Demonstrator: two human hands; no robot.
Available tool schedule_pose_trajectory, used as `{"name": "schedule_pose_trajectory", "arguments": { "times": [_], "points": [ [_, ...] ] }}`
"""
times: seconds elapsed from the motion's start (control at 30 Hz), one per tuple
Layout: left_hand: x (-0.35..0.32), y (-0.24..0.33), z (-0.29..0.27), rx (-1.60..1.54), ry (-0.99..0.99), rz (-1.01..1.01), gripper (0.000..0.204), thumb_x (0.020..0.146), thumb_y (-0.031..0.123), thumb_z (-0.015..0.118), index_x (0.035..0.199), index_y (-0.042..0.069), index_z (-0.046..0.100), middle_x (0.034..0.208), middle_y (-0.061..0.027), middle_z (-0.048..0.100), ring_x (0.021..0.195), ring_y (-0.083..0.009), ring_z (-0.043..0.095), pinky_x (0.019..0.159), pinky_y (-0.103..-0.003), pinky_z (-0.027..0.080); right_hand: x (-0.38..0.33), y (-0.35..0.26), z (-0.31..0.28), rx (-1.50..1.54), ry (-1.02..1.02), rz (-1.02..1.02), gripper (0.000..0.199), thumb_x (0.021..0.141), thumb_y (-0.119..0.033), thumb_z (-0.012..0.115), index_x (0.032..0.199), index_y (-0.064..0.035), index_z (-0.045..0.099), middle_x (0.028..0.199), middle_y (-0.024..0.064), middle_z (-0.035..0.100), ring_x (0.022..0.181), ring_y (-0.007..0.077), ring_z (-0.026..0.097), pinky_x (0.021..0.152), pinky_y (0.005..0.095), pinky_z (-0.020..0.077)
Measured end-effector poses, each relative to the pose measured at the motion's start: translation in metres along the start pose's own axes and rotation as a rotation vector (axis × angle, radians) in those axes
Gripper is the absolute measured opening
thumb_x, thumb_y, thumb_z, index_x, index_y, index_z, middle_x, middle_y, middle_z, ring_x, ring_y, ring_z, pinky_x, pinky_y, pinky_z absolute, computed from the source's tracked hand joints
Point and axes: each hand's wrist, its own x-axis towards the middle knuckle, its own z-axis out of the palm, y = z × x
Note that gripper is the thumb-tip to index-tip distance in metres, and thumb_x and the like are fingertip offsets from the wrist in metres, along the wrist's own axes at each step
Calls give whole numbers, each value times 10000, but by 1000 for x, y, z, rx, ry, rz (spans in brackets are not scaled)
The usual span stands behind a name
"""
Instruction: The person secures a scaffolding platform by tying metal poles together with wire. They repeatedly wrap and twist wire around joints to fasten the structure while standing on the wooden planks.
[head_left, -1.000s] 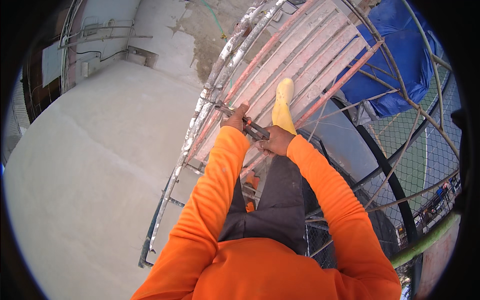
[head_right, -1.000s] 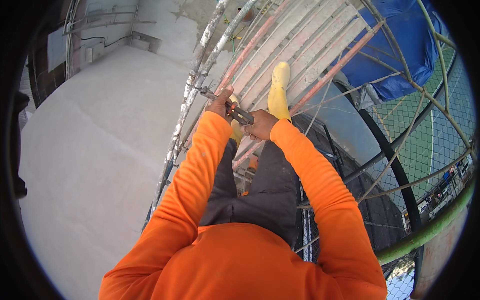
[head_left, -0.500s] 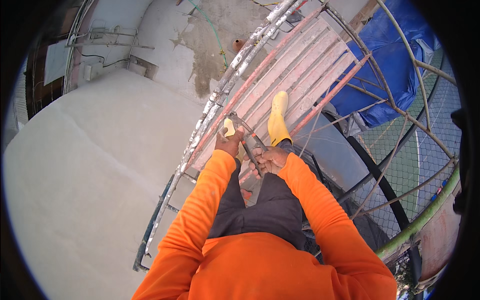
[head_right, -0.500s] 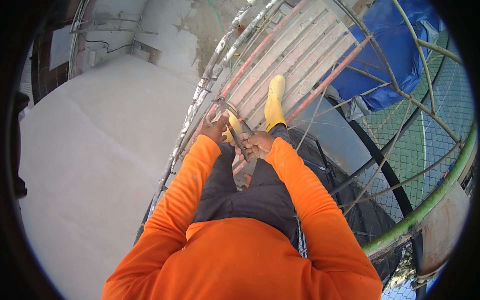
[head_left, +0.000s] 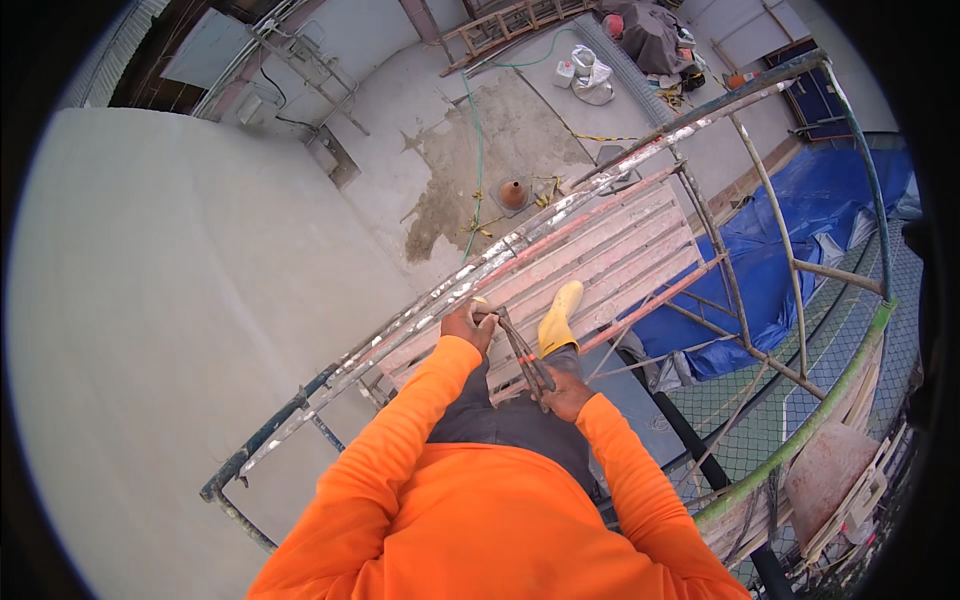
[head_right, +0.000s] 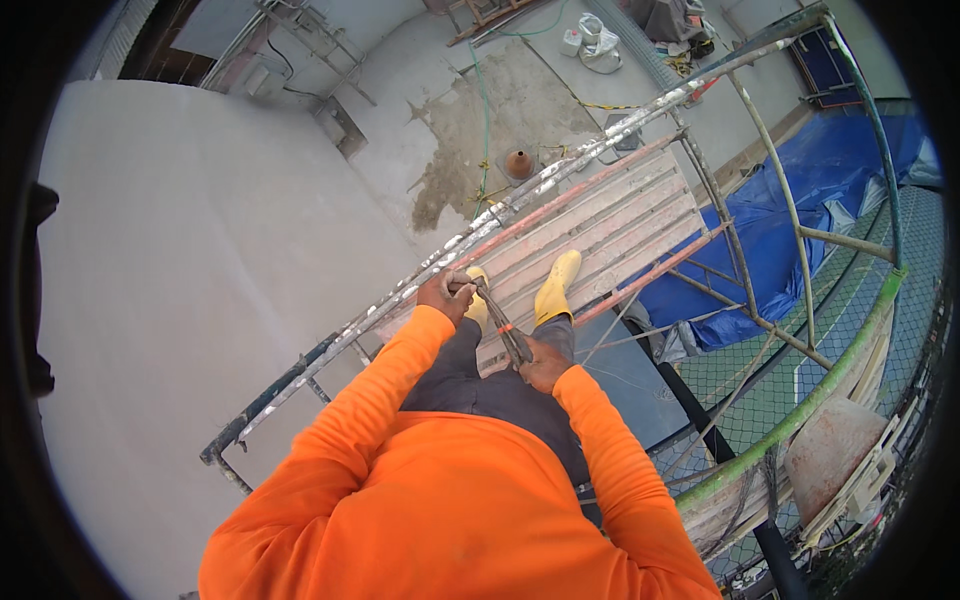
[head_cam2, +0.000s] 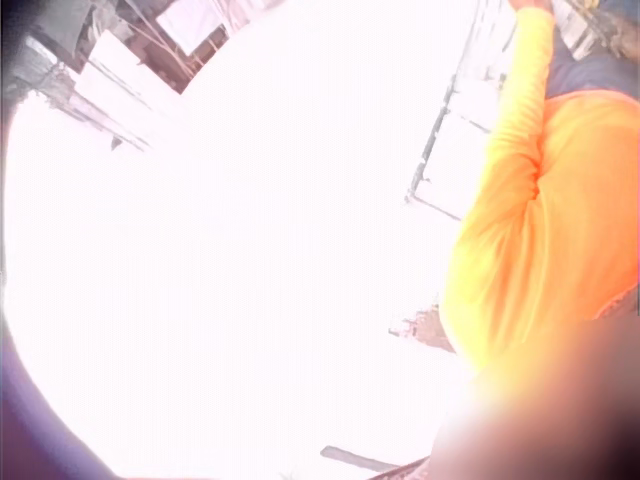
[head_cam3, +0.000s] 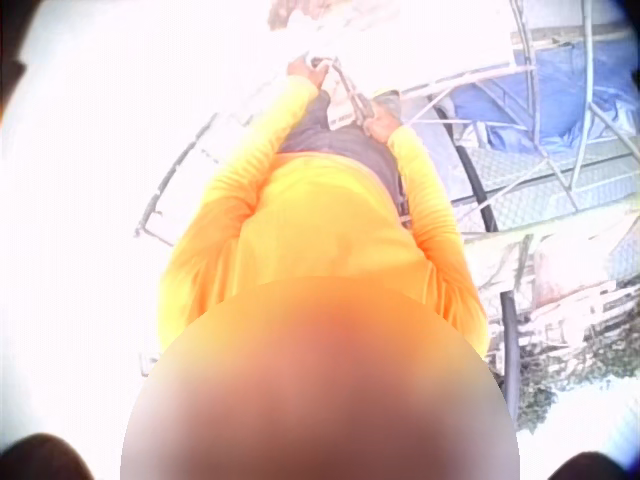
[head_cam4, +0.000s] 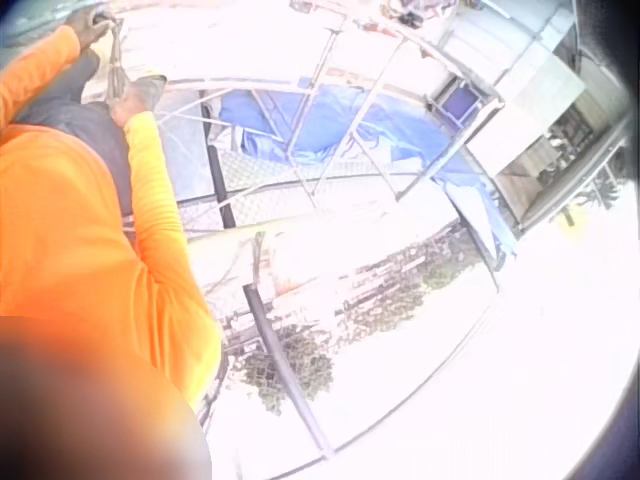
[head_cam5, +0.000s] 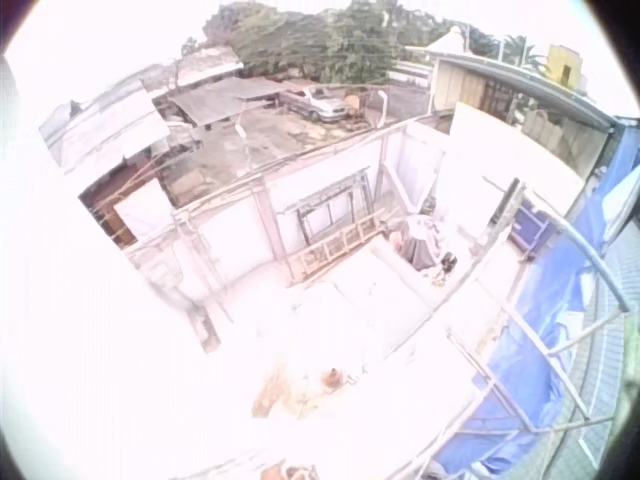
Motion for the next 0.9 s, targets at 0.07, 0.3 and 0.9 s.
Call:
{"name": "schedule_pose_trajectory", "arguments": {
  "times": [0.07,0.3,0.9],
  "points": [
    [-18,-2,-17,-91,-49,51,165,911,74,719,1059,12,680,931,-108,737,785,-192,710,724,-334,568,-14,-10,-2,45,-110,7,599,919,26,547,1504,-87,489,1229,80,648,1104,151,616,869,291,497],
    [-88,-4,-68,615,15,600,134,895,98,714,996,59,635,1021,-154,658,944,-403,643,799,-461,536,-50,-77,-4,-620,-135,206,422,892,-25,594,1259,-171,742,1104,116,684,1026,214,632,919,363,499],
    [24,-69,-391,211,841,272,588,921,323,714,1406,34,551,1393,-203,593,1164,-356,651,999,-448,522,-104,-81,99,-535,314,-59,420,845,-60,555,1224,-156,709,994,156,678,904,305,658,835,439,513]
  ]
}}
